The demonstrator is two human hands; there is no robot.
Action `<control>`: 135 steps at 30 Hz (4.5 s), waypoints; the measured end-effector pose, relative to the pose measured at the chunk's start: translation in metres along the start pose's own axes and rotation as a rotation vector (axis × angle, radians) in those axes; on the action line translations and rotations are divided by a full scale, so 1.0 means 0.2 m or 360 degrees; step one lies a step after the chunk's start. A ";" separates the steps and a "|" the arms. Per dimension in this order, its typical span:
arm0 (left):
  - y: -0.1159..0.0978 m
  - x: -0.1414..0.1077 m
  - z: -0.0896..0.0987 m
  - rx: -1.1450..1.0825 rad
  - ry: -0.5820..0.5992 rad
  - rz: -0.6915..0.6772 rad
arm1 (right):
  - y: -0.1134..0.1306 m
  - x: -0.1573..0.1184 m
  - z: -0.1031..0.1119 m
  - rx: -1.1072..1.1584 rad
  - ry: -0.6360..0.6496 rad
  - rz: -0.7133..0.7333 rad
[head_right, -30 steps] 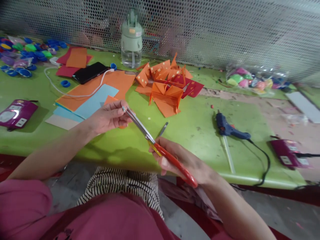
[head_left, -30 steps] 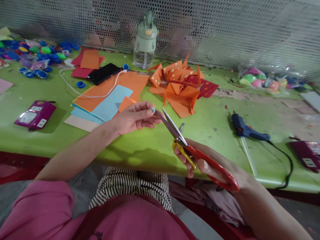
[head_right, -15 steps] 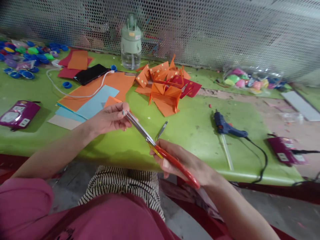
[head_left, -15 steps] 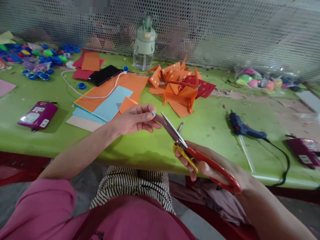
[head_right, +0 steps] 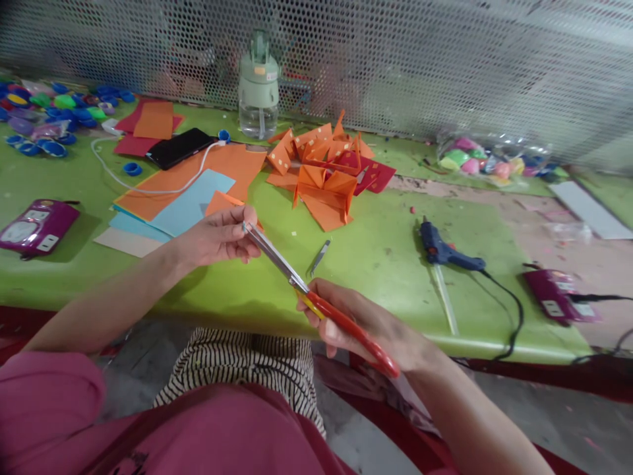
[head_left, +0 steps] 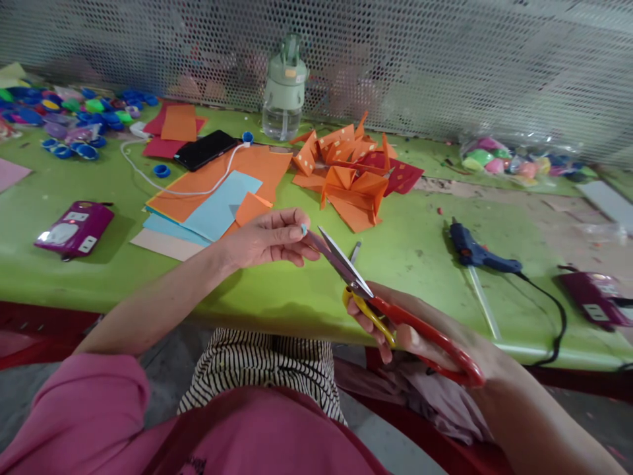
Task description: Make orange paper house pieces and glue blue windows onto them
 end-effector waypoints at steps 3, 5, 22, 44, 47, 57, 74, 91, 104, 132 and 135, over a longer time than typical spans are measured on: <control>0.00 0.00 0.00 -0.0005 -0.0002 0.0008 | 0.00 0.00 0.00 -0.0009 -0.0009 -0.0011; 0.00 0.00 0.00 -0.0010 -0.0006 0.0015 | 0.01 -0.01 0.00 -0.0013 -0.0010 -0.0016; 0.01 0.00 -0.01 0.0063 0.0011 0.0028 | -0.02 -0.02 0.00 0.0009 -0.0027 -0.0023; -0.01 0.01 0.00 0.0306 -0.0050 -0.0063 | -0.02 -0.08 0.00 -0.0045 -0.0198 -0.0161; -0.01 0.01 0.00 0.0289 -0.0068 -0.0070 | 0.00 -0.09 0.00 -0.0005 -0.0201 -0.0119; 0.00 0.01 0.01 0.0302 -0.0055 -0.0066 | -0.02 -0.08 0.01 -0.0055 -0.0163 -0.0164; -0.03 0.01 -0.01 0.0552 -0.0027 -0.0075 | -0.04 -0.10 0.02 -0.0110 -0.0184 -0.0171; -0.09 -0.02 -0.05 0.1345 0.0214 0.0004 | -0.13 -0.07 0.03 -0.0169 -0.0328 -0.0318; -0.02 -0.01 -0.03 0.1036 0.0044 0.0094 | 0.00 -0.03 0.10 0.0055 -0.0860 0.0225; -0.09 0.00 -0.05 0.2010 -0.0243 -0.0122 | 0.12 0.46 0.20 0.0046 -0.0959 0.0544; -0.09 0.00 -0.06 0.1952 -0.0240 -0.0177 | 0.12 0.46 0.18 0.0209 -0.0917 0.0586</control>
Point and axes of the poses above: each hand's wrist, its own x-axis towards the middle knuckle, its own z-axis out of the back of the hand, y = z × x, the point moved 5 cm from there along x, towards the middle knuckle, and after that the axes turned 15 degrees about -z, right-handed, at the moved point
